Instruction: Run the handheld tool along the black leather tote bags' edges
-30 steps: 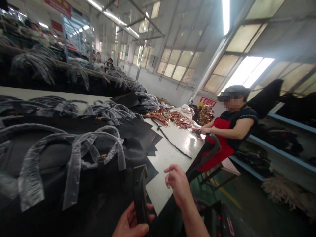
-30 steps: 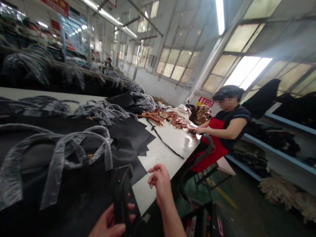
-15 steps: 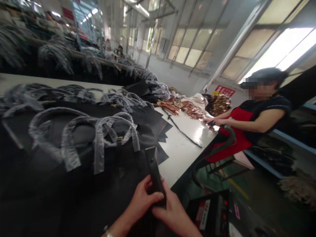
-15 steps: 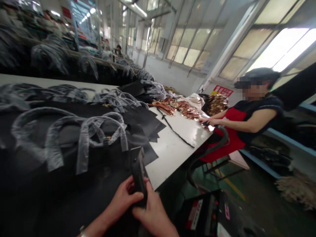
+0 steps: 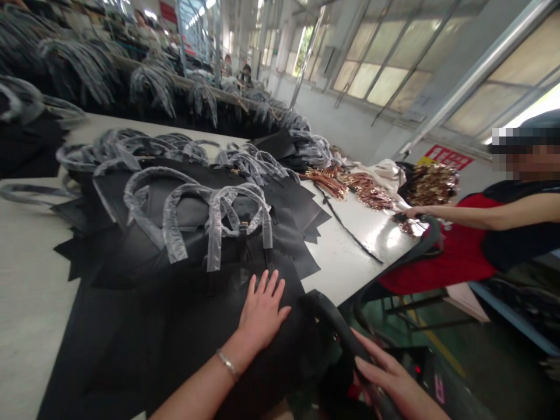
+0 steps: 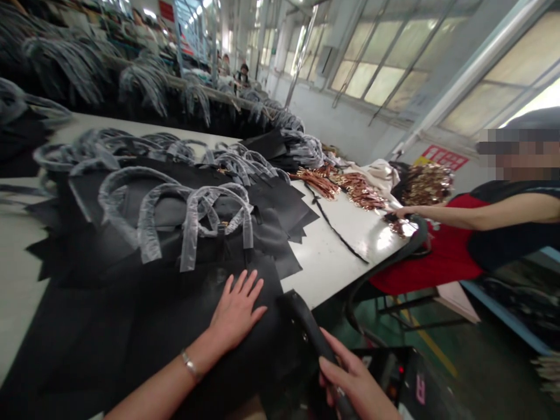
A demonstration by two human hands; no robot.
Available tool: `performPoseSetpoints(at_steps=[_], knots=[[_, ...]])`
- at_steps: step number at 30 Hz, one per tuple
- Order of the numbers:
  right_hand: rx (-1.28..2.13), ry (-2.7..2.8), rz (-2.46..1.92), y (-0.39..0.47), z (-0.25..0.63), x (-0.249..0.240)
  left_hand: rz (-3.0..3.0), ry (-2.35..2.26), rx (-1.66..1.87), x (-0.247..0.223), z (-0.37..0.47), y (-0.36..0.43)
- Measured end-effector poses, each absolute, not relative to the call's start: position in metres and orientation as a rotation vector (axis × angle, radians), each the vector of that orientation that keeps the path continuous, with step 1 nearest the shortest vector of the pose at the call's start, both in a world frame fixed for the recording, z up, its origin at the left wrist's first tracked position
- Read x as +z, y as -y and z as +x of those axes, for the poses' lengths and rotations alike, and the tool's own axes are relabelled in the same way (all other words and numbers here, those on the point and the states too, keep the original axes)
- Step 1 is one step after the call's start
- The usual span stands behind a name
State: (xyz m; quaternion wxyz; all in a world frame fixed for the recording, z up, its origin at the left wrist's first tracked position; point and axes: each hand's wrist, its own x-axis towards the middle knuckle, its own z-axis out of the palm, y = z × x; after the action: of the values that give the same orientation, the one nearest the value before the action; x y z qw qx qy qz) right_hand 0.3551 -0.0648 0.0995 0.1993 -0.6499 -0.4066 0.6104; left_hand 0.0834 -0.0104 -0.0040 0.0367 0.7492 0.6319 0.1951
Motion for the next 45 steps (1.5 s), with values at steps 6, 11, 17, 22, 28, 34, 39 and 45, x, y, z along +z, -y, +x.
performPoseSetpoints(at_steps=[6,11,17,22,28,34,39,45], knots=[[1.734,1.098,-1.775,0.035,0.33,0.111,2.311,-1.903,0.623,-0.003,0.08,0.01],[1.812,1.152,-1.815,0.023,0.335,0.13,2.282,-1.911,0.654,-0.004,0.079,0.01],[1.866,1.092,-1.811,0.029,0.339,0.126,2.297,-1.936,0.633,-0.009,0.082,0.008],[1.621,1.196,-1.769,0.015,0.31,0.117,2.318,-1.963,0.624,-0.009,0.081,0.004],[1.522,1.132,-1.791,0.031,0.339,0.142,2.264,-2.062,0.607,-0.004,0.071,-0.023],[1.649,1.066,-1.953,0.061,0.366,0.142,2.233,-2.102,0.581,-0.001,0.069,-0.04],[1.738,1.05,-1.858,0.049,0.36,0.134,2.288,-2.087,0.573,-0.001,0.068,-0.04],[1.693,1.18,-1.771,0.011,0.338,0.124,2.335,-1.99,0.589,0.001,0.067,-0.038]])
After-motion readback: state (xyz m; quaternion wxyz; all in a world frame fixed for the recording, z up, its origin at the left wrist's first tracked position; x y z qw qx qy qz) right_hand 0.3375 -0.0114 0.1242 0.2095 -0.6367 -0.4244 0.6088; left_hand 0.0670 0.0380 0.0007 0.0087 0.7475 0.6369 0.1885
